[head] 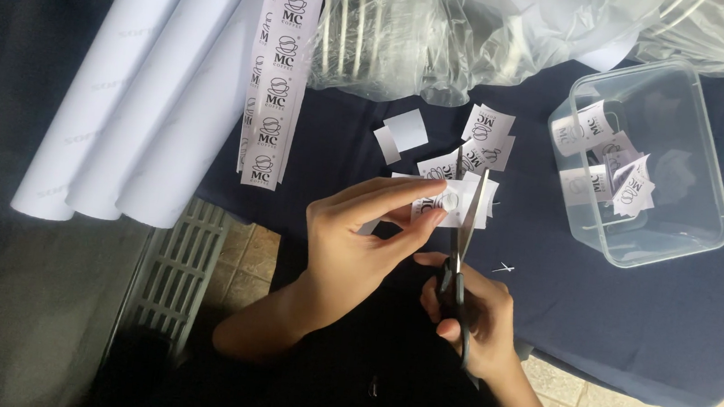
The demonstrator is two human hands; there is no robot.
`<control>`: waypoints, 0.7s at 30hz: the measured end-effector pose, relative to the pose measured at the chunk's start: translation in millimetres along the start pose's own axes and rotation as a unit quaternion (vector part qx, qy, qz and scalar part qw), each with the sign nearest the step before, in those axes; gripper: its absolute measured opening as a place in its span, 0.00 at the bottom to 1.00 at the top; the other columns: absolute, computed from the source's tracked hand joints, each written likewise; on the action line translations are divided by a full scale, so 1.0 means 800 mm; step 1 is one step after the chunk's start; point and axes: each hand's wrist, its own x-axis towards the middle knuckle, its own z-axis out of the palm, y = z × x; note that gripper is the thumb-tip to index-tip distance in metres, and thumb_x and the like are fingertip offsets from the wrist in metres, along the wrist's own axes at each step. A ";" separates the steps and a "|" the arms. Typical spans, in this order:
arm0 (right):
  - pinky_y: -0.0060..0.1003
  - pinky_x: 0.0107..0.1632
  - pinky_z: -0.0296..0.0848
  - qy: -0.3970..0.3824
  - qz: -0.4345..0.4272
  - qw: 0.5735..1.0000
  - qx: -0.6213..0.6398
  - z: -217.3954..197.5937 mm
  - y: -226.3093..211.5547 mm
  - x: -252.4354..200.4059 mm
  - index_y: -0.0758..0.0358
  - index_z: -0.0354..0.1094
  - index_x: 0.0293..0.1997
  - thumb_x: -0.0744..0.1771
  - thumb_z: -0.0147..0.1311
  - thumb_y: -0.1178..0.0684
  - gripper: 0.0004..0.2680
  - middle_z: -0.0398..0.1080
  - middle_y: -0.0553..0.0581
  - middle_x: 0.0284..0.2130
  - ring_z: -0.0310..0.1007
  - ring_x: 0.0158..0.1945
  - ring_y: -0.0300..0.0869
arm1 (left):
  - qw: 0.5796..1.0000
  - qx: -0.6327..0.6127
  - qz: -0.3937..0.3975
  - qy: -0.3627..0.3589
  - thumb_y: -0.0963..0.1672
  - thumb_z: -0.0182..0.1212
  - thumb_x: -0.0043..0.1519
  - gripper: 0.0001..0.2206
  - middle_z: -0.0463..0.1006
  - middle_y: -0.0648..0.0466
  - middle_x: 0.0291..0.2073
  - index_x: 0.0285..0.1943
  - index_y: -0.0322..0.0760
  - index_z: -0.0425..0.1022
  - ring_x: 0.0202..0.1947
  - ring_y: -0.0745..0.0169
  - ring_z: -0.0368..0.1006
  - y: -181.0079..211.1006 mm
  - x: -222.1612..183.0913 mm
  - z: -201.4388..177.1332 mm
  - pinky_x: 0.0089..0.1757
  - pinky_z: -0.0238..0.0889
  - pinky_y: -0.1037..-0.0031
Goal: Cutting individual paper labels from a long strip using scissors and placing them into a plastic container
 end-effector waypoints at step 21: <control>0.27 0.29 0.60 -0.005 -0.007 1.000 0.021 0.001 0.001 -0.002 0.72 0.69 0.58 0.67 0.48 0.21 0.34 0.62 0.47 0.20 0.60 0.23 0.32 | 1.000 -0.005 0.009 0.011 0.35 0.74 0.60 0.12 0.85 0.49 0.43 0.51 0.35 0.81 0.31 0.68 0.79 -0.004 -0.006 0.002 0.38 0.81 0.81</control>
